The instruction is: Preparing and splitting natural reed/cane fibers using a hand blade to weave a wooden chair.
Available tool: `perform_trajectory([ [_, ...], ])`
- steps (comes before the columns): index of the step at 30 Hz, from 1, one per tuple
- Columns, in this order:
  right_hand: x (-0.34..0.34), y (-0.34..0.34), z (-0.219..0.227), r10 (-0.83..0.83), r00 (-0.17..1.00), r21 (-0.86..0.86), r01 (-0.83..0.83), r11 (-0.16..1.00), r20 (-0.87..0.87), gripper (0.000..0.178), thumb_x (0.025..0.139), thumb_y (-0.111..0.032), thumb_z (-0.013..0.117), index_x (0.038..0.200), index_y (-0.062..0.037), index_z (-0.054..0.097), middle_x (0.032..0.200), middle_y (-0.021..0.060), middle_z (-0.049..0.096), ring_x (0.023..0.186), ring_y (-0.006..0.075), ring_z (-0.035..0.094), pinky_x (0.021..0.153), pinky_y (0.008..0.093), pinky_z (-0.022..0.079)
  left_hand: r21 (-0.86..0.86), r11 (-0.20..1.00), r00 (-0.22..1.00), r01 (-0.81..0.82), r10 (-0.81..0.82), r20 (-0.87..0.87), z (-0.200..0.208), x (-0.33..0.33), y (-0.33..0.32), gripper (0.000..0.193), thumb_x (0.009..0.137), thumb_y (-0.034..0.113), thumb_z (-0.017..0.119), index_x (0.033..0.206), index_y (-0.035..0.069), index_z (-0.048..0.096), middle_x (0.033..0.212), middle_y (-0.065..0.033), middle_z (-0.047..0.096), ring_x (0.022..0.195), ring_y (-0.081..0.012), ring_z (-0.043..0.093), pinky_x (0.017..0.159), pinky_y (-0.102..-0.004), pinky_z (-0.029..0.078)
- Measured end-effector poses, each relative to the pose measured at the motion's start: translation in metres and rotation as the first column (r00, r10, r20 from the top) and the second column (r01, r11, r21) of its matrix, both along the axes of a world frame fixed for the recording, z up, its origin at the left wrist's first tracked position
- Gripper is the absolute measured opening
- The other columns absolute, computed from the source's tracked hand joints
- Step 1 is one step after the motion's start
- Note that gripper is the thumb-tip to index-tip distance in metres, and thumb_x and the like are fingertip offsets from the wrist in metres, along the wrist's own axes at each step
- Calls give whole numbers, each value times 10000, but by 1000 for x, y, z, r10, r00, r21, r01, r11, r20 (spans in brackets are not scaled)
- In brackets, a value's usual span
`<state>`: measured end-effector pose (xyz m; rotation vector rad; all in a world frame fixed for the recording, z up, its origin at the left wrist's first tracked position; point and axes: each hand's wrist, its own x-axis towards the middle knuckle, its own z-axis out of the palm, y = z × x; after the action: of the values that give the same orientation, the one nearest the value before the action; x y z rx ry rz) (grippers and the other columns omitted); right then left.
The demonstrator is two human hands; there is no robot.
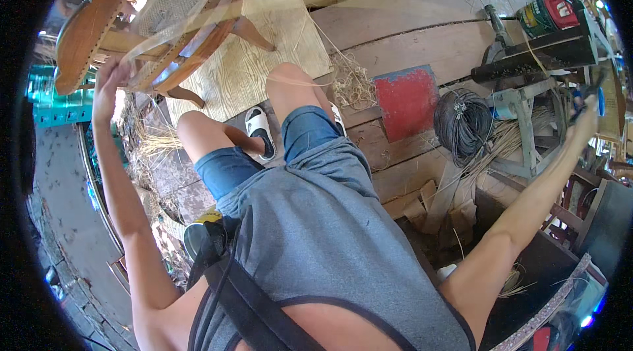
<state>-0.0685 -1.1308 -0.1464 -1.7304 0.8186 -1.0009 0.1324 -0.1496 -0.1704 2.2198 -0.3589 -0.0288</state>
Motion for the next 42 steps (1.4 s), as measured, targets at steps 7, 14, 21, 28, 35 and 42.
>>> perform_trajectory([
  [7, 17, 331, -96, 584, 759, 232, -536, 812, -287, 330, 913, -375, 562, 1047, -94, 672, 841, 40, 683, 681, 99, 610, 424, 227, 404, 319, 923, 945, 217, -117, -304, 22, -102, -187, 271, 970, 279, 543, 1075, 30, 563, 833, -109, 605, 813, -198, 608, 738, -340, 474],
  [14, 4, 516, -131, 640, 541, 743, -666, -70, 545, 368, 984, -393, 488, 1111, -59, 575, 1065, 132, 672, 717, 170, 667, 359, 191, 400, -143, 969, 970, 203, -219, -110, -56, -162, -285, 136, 954, 107, 558, 1027, 5, 610, 762, -129, 630, 687, -183, 609, 637, -305, 492],
  [21, 118, 332, -52, 624, 779, 329, -606, 724, 60, 382, 920, -436, 594, 959, -65, 679, 795, 44, 705, 509, 54, 511, 436, 195, 350, -63, 965, 840, 253, -252, -480, -37, -162, -146, 213, 966, 135, 565, 1088, 6, 683, 773, -33, 652, 648, -82, 563, 572, -235, 455],
  [28, 187, 133, 6, 499, 806, 82, -548, 832, 318, 303, 925, -276, 626, 1071, -12, 645, 991, 83, 706, 853, 135, 679, 516, 192, 409, 52, 999, 724, -8, 42, -688, -60, -164, -105, 267, 967, 198, 539, 1172, 62, 643, 693, -17, 629, 449, -50, 485, 413, -205, 394],
  [35, 26, 422, -124, 684, 714, 801, -493, 339, 150, 319, 921, -382, 592, 1069, -100, 614, 912, 107, 706, 700, 172, 680, 428, 227, 375, -510, 848, 569, -143, -351, -744, -89, -121, -273, 281, 983, 209, 525, 1191, 47, 620, 739, -6, 656, 450, -27, 484, 393, -161, 380],
  [42, 43, 482, -145, 601, 726, 771, -578, 269, 334, 298, 970, -326, 541, 1023, -49, 637, 849, 114, 699, 704, 170, 687, 421, 214, 419, -461, 886, 484, -55, -380, -788, -115, -135, -283, 206, 966, 220, 584, 1051, 44, 650, 815, -34, 691, 503, -34, 536, 439, -159, 419],
])
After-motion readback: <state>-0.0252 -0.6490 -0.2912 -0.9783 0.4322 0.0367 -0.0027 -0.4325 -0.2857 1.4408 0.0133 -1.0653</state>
